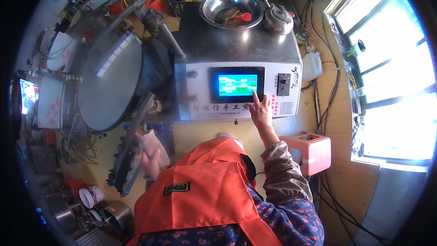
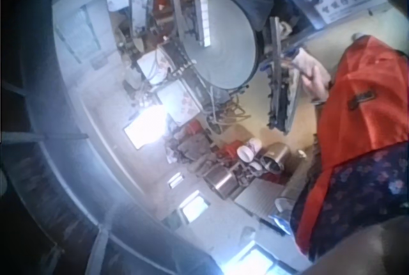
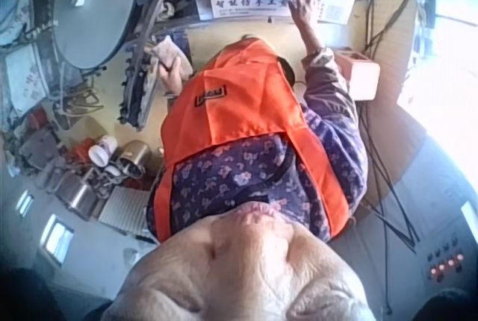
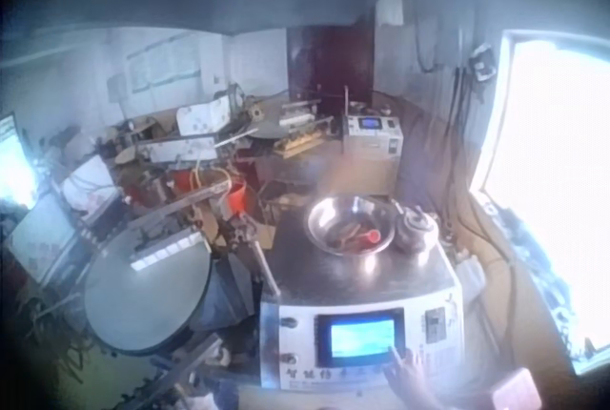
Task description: The person stretches a large sheet of dough on a round frame, then places it onto a rotating griddle. They use a spatula to lift and remove the cooked pancake, then wipe the griddle surface with a cloth.
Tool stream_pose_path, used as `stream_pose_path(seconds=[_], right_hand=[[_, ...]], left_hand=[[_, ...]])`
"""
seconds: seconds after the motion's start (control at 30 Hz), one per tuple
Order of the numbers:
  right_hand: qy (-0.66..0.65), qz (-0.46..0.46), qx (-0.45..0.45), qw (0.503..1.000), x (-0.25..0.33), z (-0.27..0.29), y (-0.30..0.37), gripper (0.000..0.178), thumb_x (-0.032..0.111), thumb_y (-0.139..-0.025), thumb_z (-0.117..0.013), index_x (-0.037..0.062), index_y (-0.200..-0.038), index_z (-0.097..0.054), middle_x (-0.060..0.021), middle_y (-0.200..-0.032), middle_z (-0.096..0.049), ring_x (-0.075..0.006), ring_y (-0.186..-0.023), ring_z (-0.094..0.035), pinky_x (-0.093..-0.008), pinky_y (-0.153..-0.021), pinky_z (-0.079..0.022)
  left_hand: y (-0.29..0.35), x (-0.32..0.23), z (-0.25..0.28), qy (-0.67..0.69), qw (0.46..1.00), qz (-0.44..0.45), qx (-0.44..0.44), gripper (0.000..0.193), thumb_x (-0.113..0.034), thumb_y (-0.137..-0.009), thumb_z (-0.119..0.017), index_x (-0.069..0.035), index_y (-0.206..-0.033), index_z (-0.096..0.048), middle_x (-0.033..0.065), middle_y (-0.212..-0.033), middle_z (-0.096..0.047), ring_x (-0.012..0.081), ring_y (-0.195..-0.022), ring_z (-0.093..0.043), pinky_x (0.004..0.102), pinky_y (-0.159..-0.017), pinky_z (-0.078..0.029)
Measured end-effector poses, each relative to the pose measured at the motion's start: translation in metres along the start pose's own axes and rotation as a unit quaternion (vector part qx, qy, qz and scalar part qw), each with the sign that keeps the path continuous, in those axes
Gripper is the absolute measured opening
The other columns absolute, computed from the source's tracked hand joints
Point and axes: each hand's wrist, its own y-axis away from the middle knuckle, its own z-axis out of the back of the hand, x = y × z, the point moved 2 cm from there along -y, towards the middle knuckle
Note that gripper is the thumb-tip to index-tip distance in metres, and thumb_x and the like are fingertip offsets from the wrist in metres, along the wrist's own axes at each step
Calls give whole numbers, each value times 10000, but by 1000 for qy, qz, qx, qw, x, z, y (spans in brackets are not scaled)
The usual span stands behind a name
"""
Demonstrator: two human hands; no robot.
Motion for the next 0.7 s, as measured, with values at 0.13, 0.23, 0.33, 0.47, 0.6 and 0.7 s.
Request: stream_pose_path(seconds=[0.13, 0.23, 0.33, 0.47, 0.6, 0.7], right_hand=[[-7, -30, 18, 999, 2, 3, -4, 646, 322, -809, -639, 244, -1387, -360, -223, -1235, -403, -387, -1108, -437, -468, -940, -379], [4, -15, -51, 999, 4, 15, 1, 628, 325, -791, -658, 227, -1355, -402, -184, -1172, -451, -377, -1072, -452, -467, -931, -376], [-17, 5, -76, 997, 11, 29, 15, 486, 230, -802, -652, 134, -1251, -492, -186, -1054, -506, -381, -1083, -449, -469, -937, -363], [-89, 59, -91, 990, 43, 34, 38, 204, 205, -807, -635, 79, -953, -568, -151, -940, -519, -352, -905, -523, -428, -785, -441], [-168, 125, -40, 977, 84, 27, 54, 194, 163, -799, -652, 82, -949, -559, -150, -883, -521, -353, -778, -548, -432, -644, -472], [-196, 151, 22, 969, 115, 23, 63, 191, 143, -794, -656, 104, -958, -564, -124, -880, -530, -311, -715, -565, -408, -591, -485]], left_hand=[[2, -2, 2, -19, 1000, -16, -4, 422, -117, -787, -688, 25, -1157, -545, 112, -1094, -615, 190, -998, -573, 326, -879, -446], [5, -3, 4, -3, 1000, -14, 2, 411, -119, -783, -690, 17, -1146, -552, 110, -1085, -618, 188, -988, -575, 326, -869, -450], [7, -1, 8, 23, 999, 44, 0, 393, -130, -782, -690, 1, -1130, -563, 104, -1075, -621, 183, -963, -582, 327, -847, -458], [9, -3, 15, -44, 999, 22, -17, 385, -146, -774, -699, -4, -1108, -572, 101, -1016, -640, 167, -923, -593, 312, -813, -469], [9, -6, 17, 66, 997, -28, -10, 330, -86, -806, -669, -11, -1112, -571, 61, -1013, -639, 122, -925, -585, 273, -809, -467], [11, -7, 21, 72, 997, -25, -15, 332, -73, -817, -664, -17, -1127, -557, 35, -1018, -625, 99, -919, -567, 260, -811, -459]])
